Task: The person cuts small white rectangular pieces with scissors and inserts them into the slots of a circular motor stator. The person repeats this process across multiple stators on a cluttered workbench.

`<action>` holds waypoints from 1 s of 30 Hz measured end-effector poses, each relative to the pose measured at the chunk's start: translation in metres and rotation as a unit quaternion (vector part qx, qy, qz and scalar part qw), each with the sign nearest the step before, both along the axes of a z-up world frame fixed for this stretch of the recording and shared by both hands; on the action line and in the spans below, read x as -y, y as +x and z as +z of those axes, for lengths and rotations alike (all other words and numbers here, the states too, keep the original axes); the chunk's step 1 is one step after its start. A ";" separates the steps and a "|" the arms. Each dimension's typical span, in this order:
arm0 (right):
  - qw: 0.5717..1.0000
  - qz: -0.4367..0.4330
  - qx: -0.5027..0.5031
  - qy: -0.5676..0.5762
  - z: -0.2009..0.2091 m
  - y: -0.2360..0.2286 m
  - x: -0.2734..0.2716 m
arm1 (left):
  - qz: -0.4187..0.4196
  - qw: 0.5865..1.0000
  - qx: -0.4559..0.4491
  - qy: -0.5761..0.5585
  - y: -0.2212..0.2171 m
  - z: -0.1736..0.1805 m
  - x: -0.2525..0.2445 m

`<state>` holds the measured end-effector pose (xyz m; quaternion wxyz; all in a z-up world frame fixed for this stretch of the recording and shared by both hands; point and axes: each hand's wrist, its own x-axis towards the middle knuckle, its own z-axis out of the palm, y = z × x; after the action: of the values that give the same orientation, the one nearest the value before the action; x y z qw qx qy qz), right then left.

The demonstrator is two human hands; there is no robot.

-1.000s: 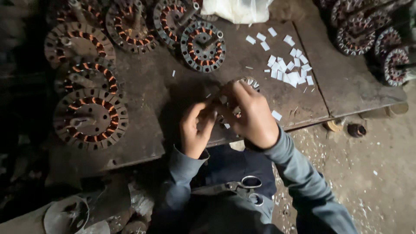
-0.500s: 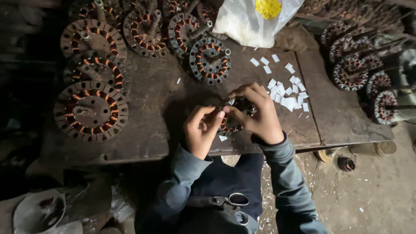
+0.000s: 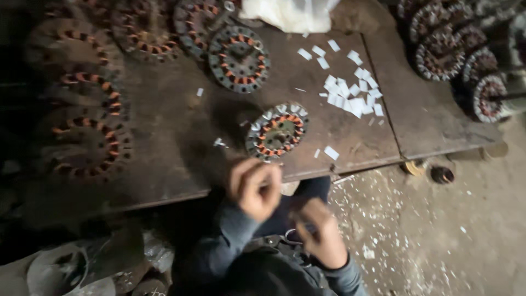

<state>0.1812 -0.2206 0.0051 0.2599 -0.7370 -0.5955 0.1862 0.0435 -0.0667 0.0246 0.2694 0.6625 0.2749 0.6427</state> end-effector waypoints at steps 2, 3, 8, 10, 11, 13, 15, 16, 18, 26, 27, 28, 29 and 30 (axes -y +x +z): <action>0.996 0.069 0.051 0.003 -0.045 0.007 0.038 | -0.124 0.991 -0.056 0.003 0.020 -0.004 0.021; 0.992 0.104 0.075 0.003 -0.065 0.009 0.057 | -0.181 0.978 -0.107 0.005 0.036 -0.007 0.030; 0.971 0.156 0.124 -0.134 -0.128 0.020 0.110 | -0.067 0.947 -0.294 0.113 0.116 -0.032 0.039; 0.975 0.155 0.084 -0.134 -0.133 0.025 0.108 | -0.065 0.938 -0.321 0.116 0.129 -0.043 0.036; 0.976 0.155 0.052 -0.141 -0.130 0.028 0.107 | -0.103 0.940 -0.307 0.106 0.131 -0.046 0.034; 0.974 0.183 -0.003 -0.136 -0.123 0.036 0.092 | -0.179 0.927 -0.317 0.087 0.126 -0.051 0.028; 0.962 0.239 -0.049 -0.123 -0.110 0.047 0.081 | -0.255 0.894 -0.363 0.059 0.110 -0.050 0.024; 0.967 0.231 -0.027 -0.102 -0.103 0.051 0.078 | -0.244 0.913 -0.321 0.058 0.099 -0.044 0.022; 0.975 0.215 0.018 -0.059 -0.090 0.060 0.074 | -0.220 0.946 -0.230 0.061 0.072 -0.027 0.019; 0.941 0.131 -0.279 -0.142 -0.099 0.068 0.067 | -0.093 0.928 0.016 -0.361 -0.102 0.003 0.021; 0.943 0.128 -0.273 -0.143 -0.103 0.063 0.062 | -0.086 0.926 0.050 -0.364 -0.109 -0.001 0.023; 0.931 0.143 -0.304 -0.142 -0.106 0.057 0.058 | -0.078 0.922 0.086 -0.368 -0.114 -0.007 0.027; 0.918 0.157 -0.335 -0.141 -0.108 0.048 0.050 | -0.070 0.917 0.122 -0.372 -0.117 -0.011 0.032; 0.905 0.171 -0.364 -0.138 -0.108 0.039 0.041 | -0.078 0.914 0.144 -0.372 -0.115 -0.016 0.036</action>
<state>0.2203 -0.2614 -0.1031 0.3185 -0.5331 -0.5448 0.5635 -0.0720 -0.1030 0.0087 0.5822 0.4334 0.4000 0.5597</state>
